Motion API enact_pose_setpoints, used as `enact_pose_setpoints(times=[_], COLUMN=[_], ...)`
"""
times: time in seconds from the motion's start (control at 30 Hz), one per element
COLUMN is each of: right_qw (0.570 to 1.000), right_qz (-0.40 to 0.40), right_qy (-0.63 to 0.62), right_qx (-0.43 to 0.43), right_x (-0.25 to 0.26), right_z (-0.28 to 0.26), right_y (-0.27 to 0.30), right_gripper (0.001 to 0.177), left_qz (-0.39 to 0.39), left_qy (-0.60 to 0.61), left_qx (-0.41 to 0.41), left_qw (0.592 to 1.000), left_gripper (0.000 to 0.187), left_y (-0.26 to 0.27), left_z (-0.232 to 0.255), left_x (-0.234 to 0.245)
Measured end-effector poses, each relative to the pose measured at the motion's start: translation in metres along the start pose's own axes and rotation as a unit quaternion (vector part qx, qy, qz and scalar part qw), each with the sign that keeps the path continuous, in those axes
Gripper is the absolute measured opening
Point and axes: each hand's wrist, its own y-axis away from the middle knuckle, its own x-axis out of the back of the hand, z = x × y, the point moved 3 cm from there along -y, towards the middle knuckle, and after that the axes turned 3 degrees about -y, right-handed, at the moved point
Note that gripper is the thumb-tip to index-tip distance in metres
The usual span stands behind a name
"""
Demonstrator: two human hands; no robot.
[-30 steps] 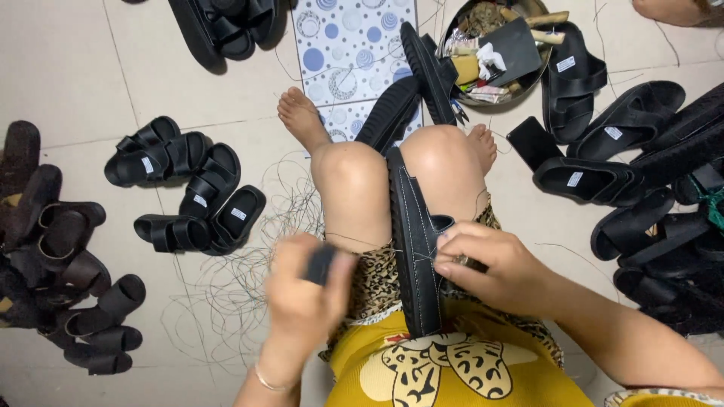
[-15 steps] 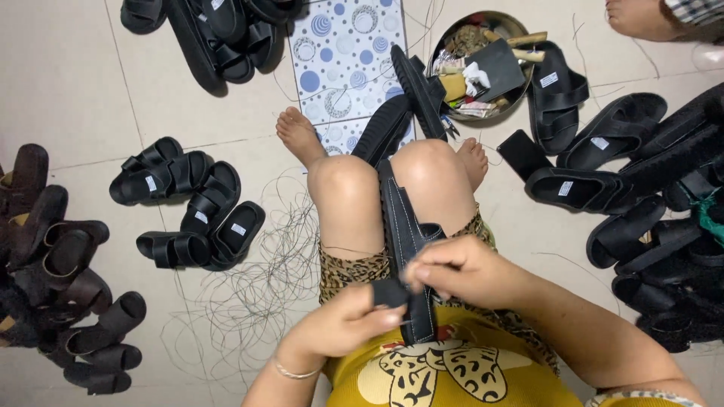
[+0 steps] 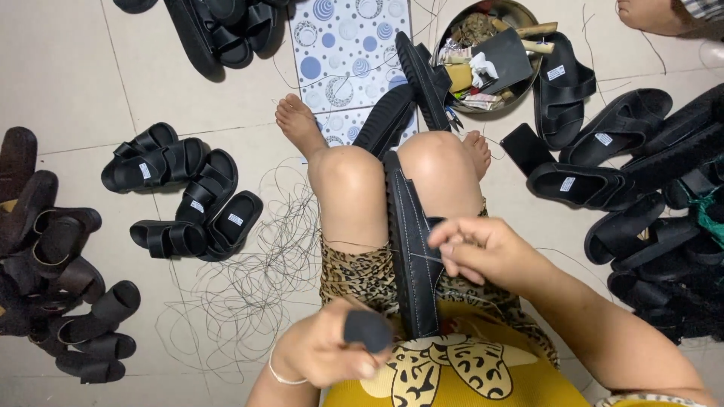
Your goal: Hand-sewing the straps of sandals to the soles using a needle and thread.
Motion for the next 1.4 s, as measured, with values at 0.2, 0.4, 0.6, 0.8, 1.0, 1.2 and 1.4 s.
enact_pose_setpoints(times=[0.2,0.4,0.6,0.8,1.0,1.2,1.4], right_qw=[0.989,0.907,0.701,0.628,0.898,0.875,0.973], right_qz=[-0.036,-0.057,0.38,0.459,0.08,-0.032,-0.161], right_qy=[0.048,0.364,0.5,0.581,0.42,0.484,0.093], right_qx=[-0.137,0.206,0.337,0.241,0.107,-0.011,0.135], right_x=[-0.022,-0.064,0.107,0.176,0.003,-0.011,-0.044], right_z=[0.001,-0.028,-0.005,-0.01,-0.028,-0.04,-0.043], right_y=[-0.006,-0.001,-0.003,0.04,0.03,0.051,0.004], right_gripper=[0.028,0.022,0.023,0.023,0.035,0.013,0.045], left_qz=[-0.092,0.085,0.33,0.235,0.3,0.348,0.347], left_qy=[-0.249,-0.134,-0.248,-0.365,-0.021,-0.734,0.094], left_qx=[0.08,0.029,0.011,0.465,0.085,-0.073,-0.137], left_qw=[0.961,0.987,0.911,0.772,0.95,0.578,0.923], left_gripper=[0.024,0.015,0.04,0.038,0.038,0.017,0.035], left_y=[-0.028,-0.014,0.005,0.061,0.009,-0.054,-0.047], left_z=[0.024,-0.005,-0.019,-0.043,-0.029,0.041,0.013], left_x=[-0.019,-0.002,0.037,0.048,0.062,0.079,0.15])
